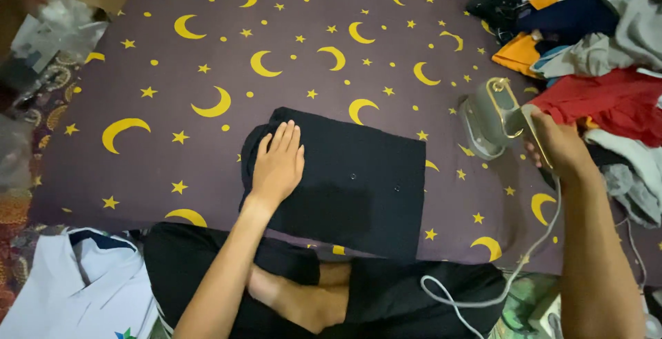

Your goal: The recorder uses a handheld garment steamer to iron a black long-sleeved shirt on a bed, and then proceeds to fold it.

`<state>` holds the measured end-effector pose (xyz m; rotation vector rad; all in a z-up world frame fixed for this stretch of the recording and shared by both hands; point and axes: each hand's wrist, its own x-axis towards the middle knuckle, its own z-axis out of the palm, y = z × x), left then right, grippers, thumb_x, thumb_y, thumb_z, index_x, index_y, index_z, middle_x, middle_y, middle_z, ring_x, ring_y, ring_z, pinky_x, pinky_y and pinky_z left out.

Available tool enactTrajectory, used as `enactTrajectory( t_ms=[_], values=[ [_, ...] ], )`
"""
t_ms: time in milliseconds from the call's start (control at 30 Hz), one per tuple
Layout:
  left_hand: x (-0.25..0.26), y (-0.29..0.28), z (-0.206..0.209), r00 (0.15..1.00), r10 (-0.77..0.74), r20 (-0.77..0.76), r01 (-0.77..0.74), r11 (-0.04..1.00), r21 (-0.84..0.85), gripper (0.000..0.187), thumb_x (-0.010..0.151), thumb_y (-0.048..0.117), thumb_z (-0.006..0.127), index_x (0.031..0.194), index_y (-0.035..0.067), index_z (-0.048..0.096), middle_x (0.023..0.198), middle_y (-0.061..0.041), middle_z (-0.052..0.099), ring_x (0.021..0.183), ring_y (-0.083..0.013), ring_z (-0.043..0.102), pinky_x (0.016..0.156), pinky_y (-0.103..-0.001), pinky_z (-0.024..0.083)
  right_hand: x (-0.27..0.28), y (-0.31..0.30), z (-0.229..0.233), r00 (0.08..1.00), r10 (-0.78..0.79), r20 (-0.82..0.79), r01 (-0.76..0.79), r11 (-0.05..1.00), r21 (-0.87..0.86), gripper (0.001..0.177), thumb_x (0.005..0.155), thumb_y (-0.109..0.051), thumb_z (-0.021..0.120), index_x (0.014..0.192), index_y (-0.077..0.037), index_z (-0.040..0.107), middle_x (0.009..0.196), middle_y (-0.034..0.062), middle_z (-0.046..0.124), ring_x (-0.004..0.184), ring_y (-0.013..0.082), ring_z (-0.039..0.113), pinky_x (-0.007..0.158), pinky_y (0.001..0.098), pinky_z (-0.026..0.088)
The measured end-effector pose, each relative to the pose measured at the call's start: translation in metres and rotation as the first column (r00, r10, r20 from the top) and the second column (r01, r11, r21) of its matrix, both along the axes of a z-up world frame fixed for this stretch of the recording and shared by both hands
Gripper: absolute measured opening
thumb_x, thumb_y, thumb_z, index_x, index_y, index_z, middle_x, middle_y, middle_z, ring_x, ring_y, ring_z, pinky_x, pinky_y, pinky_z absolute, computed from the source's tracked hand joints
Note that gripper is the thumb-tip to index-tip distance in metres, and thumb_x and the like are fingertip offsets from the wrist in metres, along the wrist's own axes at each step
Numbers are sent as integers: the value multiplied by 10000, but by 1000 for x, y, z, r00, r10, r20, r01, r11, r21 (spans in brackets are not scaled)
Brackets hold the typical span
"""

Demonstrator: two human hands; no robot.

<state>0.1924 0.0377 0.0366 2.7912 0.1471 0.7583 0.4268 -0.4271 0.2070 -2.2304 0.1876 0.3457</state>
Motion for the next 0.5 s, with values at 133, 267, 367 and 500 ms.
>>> enactTrajectory(
  t_ms=[133,267,367,500],
  values=[
    [-6,8,11,991,-81,104,111,940,-324,442,1014,161,573,1414,-27,558,1472,-179,552,1423,-319,489,1161,-459,375,-37,31,25,999,39,4,-39,999,-8,554,1092,-521,472,905,-19,613,630,68,524,473,162,449,444,323,347],
    [-9,9,11,984,-76,161,142,885,-444,419,1016,37,563,1430,-23,539,1473,-195,558,1425,-358,492,1162,-440,398,-52,75,5,972,220,-81,-219,975,25,507,1032,-503,486,905,-48,668,601,33,550,453,132,466,409,301,357],
    [-9,12,13,982,-89,168,167,825,-540,444,1006,-24,512,1450,-9,519,1477,-217,553,1424,-365,486,1173,-428,388,-72,131,0,873,426,-237,-424,904,63,576,955,-553,553,893,-12,741,565,6,550,440,97,502,375,262,385],
    [-9,18,11,981,-64,181,170,734,-658,491,988,-83,450,1467,9,506,1488,-238,534,1418,-375,486,1171,-421,390,-76,184,-11,689,686,-236,-712,700,-43,449,817,-488,752,978,-69,734,540,12,546,389,107,500,352,275,372]
  ],
)
